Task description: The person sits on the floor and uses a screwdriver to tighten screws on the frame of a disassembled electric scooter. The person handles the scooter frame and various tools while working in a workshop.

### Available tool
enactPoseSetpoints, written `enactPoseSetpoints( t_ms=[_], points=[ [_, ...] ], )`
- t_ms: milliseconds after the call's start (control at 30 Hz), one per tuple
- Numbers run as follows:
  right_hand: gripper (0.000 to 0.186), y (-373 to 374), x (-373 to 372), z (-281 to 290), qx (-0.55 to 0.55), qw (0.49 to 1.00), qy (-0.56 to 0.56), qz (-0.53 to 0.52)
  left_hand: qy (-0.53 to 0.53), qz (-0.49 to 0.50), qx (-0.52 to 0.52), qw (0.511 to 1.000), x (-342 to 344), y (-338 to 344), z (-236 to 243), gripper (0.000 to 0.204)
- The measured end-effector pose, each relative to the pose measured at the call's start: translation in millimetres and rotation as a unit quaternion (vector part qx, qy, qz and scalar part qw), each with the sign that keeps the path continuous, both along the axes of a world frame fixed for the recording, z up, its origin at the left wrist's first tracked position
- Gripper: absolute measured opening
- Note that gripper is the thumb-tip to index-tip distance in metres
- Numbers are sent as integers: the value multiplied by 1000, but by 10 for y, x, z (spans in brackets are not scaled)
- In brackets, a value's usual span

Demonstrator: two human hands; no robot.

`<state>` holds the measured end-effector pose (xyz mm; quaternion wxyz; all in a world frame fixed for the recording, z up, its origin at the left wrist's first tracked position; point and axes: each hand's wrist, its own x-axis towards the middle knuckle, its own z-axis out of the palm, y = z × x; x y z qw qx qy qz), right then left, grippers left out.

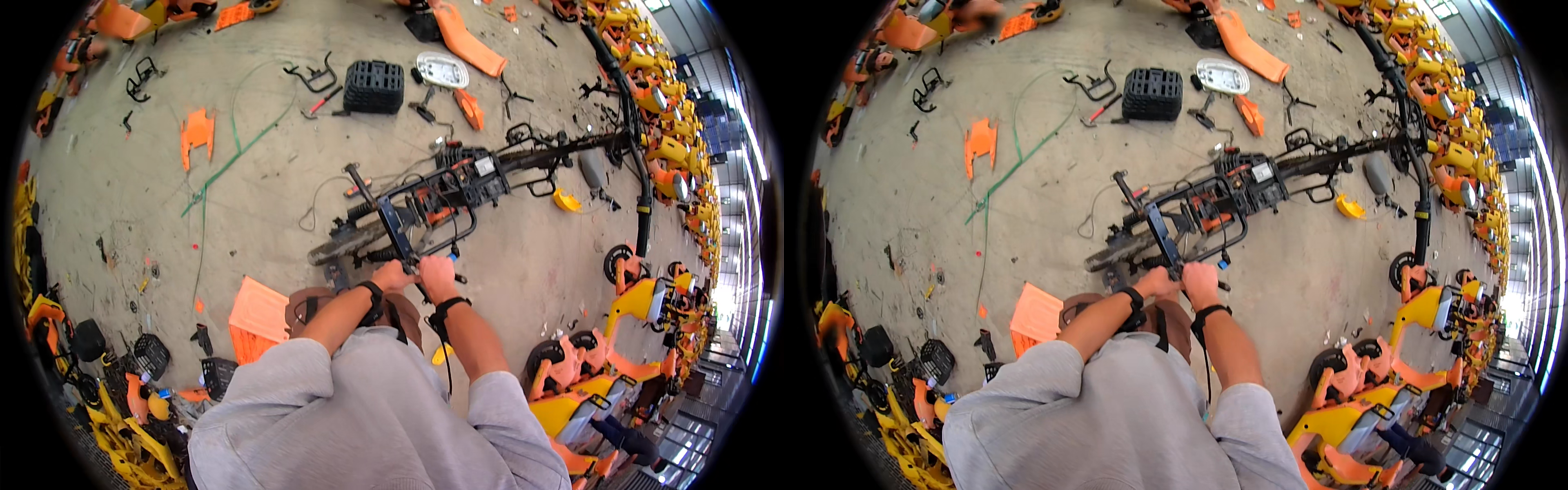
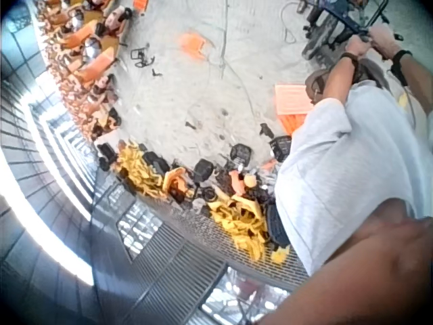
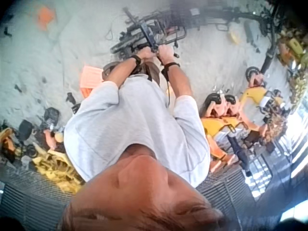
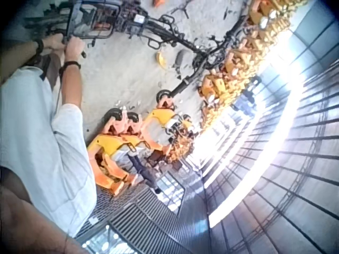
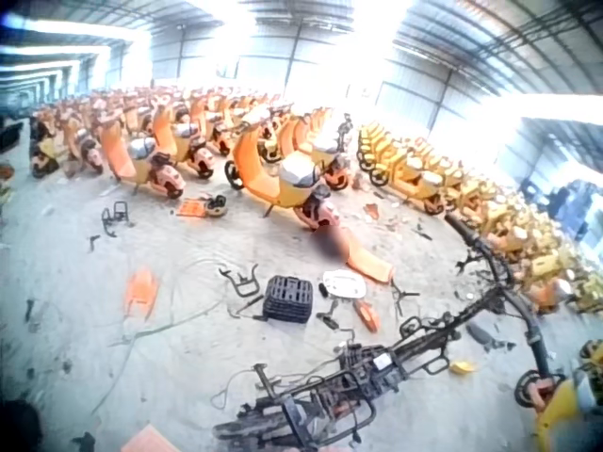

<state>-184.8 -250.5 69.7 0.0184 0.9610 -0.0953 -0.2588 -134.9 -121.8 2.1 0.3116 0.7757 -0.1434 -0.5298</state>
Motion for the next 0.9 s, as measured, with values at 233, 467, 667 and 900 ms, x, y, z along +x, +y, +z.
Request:
enactPoseSetpoints(
  t_ms=[233, 467, 667, 900],
  points=[
    [23, -38, -42, -32, -16, 999, 43, -29, -79, -66, 30, 994, -54, -95, 165, 73],
    [18, -21, 111, 68, -36, 996, 39, -74, -53, -44, -26, 997, 475, 252, -10, 49],
    [44, -272, -295, 51, 87, 981, 37, -167, 34, 445, -39, 894, 1069, 2085, 72, 34],
    [41, -326, -976, -169, 199, 921, -57, -329, -9, 663, 152, 733, -489, 5030, 194, 24]
  ],
)
